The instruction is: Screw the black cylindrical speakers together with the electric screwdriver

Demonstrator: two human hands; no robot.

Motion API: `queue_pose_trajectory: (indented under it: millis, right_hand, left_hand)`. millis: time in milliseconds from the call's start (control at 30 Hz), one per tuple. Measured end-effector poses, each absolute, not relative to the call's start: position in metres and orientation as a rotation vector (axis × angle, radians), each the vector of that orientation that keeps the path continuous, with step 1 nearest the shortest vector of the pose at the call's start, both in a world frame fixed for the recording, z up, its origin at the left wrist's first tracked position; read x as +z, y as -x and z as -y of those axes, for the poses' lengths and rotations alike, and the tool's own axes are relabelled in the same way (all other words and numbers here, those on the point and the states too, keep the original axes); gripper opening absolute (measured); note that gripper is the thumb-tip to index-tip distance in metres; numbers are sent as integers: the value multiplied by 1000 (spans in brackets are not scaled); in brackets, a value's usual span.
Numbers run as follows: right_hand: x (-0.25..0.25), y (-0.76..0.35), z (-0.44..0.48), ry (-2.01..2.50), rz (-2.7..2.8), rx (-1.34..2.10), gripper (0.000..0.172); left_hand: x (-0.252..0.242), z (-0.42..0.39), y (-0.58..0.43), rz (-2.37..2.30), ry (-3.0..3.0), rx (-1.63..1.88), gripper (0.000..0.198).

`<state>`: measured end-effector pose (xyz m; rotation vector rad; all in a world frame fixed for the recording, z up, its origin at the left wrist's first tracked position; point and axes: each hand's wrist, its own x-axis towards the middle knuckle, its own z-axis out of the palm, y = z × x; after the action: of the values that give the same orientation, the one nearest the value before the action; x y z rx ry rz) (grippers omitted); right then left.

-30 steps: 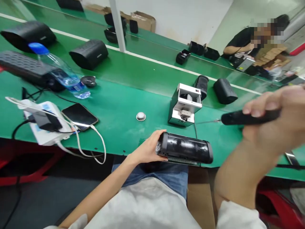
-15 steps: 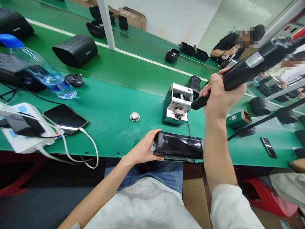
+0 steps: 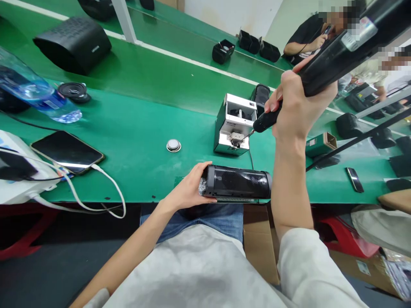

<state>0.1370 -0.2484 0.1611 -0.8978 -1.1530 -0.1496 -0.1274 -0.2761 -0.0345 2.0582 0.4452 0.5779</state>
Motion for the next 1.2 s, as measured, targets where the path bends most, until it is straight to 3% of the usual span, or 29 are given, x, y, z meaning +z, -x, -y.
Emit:
queue_pose_trajectory:
  millis: [100,200,267,400,500,600,733,933,1200]
  right_hand:
    - [167,-135,258,955,1292,24,38]
    - [171,-137,256,886,1575,285,19]
    - [170,-140,245,771,1605,228,9]
    - [165,-139,226,886,1169,-199,25]
    - [162,-134,231,904,1053,-259,39]
    - [160,-129,240,896,1120,-246,41]
    - [158,-127,246,826,1184,-226,35]
    - [159,-131,260,781,1299,29,13]
    - [182,-147,314,763,1108,35,10]
  left_hand:
    - [-33,276,127,-446,-2058,576,114]
    - [-32,276,127,-460,-2064,570,114]
    - [-33,277,127,-474,-2073,567,116]
    - [-33,278,127,-483,-2088,565,117]
    - [-31,279,127,-468,-2080,578,115]
    - [-29,279,127,-463,-2074,584,113]
    - [-30,278,127,-474,-2072,573,113]
    - [-32,278,127,-472,-2083,577,114]
    - [-33,276,127,-479,-2115,558,115]
